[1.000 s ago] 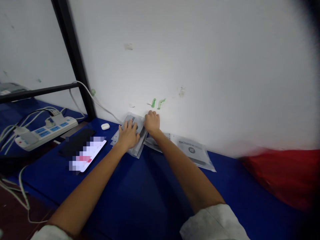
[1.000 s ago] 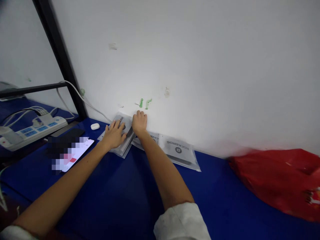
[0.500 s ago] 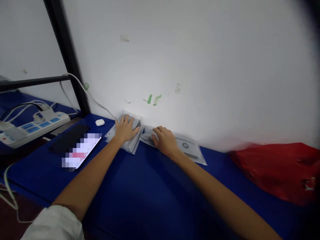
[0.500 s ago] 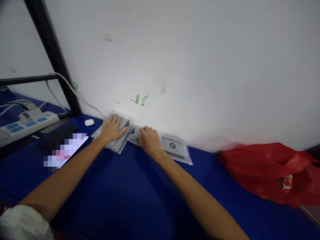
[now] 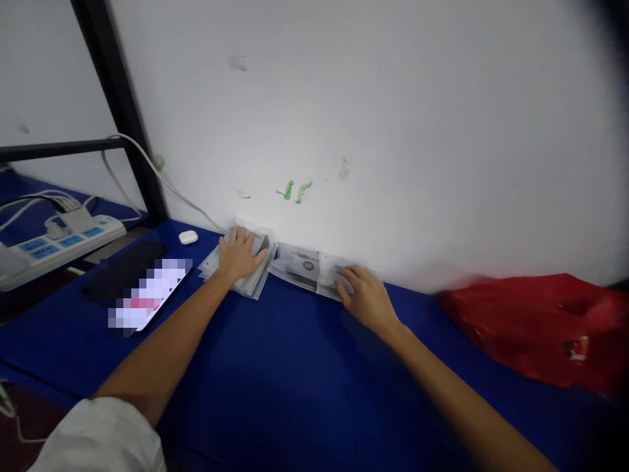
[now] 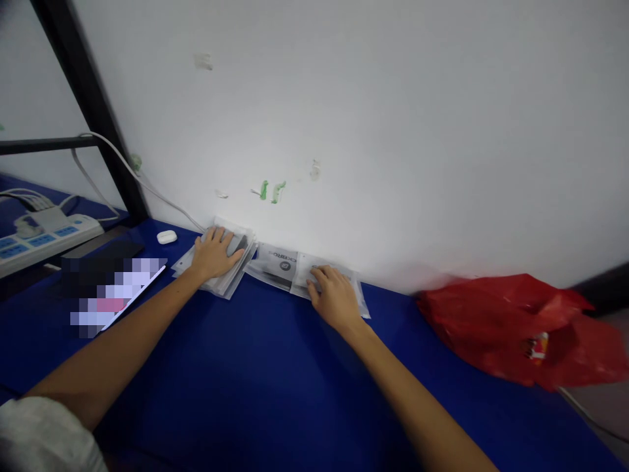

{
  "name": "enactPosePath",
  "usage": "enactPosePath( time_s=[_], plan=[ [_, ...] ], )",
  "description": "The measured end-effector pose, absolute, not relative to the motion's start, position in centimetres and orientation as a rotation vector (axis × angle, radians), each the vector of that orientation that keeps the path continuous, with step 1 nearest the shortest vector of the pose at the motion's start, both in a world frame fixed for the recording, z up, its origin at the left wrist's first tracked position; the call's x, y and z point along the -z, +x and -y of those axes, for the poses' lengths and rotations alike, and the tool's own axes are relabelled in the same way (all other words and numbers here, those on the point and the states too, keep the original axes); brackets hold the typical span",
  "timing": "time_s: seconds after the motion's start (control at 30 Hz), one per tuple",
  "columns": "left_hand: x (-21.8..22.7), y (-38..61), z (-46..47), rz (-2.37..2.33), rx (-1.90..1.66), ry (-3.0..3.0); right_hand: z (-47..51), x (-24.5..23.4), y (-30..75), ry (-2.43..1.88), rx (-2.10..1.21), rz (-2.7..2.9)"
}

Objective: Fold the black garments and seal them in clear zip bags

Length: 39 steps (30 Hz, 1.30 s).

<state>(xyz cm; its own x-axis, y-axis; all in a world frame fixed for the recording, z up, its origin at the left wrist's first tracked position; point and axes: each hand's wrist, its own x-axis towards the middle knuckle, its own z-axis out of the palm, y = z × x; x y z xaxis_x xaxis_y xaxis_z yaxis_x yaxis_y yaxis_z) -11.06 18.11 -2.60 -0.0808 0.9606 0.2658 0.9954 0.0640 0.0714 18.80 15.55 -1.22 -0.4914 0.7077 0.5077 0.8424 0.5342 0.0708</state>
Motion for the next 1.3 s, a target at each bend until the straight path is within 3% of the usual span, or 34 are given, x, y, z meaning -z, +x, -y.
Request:
enactPosePath(
  time_s=[0.43, 1.0, 1.3],
  plan=[
    [0.6, -8.6, -14.9, 1.890, 0.529, -2.076, -13.2, 2.4, 23.9, -1.429, 0.335, 2.460],
    [1.5, 0.9, -8.4, 1.560, 0.691, -2.552, -12.4, 3.6, 22.7, -1.279, 0.609, 2.496],
    [3.2, 2.2, -5.4, 1.230, 0.575, -2.593, -5.4, 3.5, 23.2, -1.186, 0.366, 2.423]
  ],
)
